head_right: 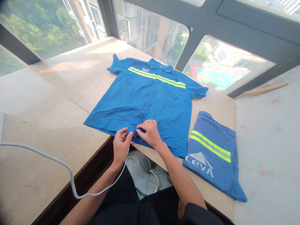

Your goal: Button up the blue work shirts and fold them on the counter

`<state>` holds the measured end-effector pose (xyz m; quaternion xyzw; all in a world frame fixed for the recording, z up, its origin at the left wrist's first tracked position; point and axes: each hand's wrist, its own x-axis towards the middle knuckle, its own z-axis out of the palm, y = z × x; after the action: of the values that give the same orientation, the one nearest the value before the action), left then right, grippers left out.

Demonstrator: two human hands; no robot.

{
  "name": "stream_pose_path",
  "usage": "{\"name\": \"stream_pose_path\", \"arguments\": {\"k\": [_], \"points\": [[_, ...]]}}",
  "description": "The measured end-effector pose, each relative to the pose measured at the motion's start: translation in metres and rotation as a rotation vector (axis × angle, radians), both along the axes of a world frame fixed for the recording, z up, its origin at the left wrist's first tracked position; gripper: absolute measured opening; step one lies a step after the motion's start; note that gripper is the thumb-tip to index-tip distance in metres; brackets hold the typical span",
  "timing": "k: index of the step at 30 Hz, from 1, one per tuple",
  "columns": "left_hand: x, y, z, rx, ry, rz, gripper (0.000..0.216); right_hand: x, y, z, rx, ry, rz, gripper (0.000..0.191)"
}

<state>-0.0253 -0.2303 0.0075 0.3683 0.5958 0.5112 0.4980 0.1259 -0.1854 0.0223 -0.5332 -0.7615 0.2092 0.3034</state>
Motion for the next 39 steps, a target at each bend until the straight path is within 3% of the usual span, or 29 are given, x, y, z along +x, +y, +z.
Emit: {"name": "stream_pose_path", "arguments": {"k": [24,39], "points": [[0.003,0.004,0.015,-0.045,-0.159,0.032,0.035,0.003,0.007,0.007,0.004,0.006,0.068,0.007],[0.000,0.013,-0.003,-0.048,-0.137,0.009,0.042,0.002,0.012,0.008,-0.002,-0.068,0.151,0.012]]}}
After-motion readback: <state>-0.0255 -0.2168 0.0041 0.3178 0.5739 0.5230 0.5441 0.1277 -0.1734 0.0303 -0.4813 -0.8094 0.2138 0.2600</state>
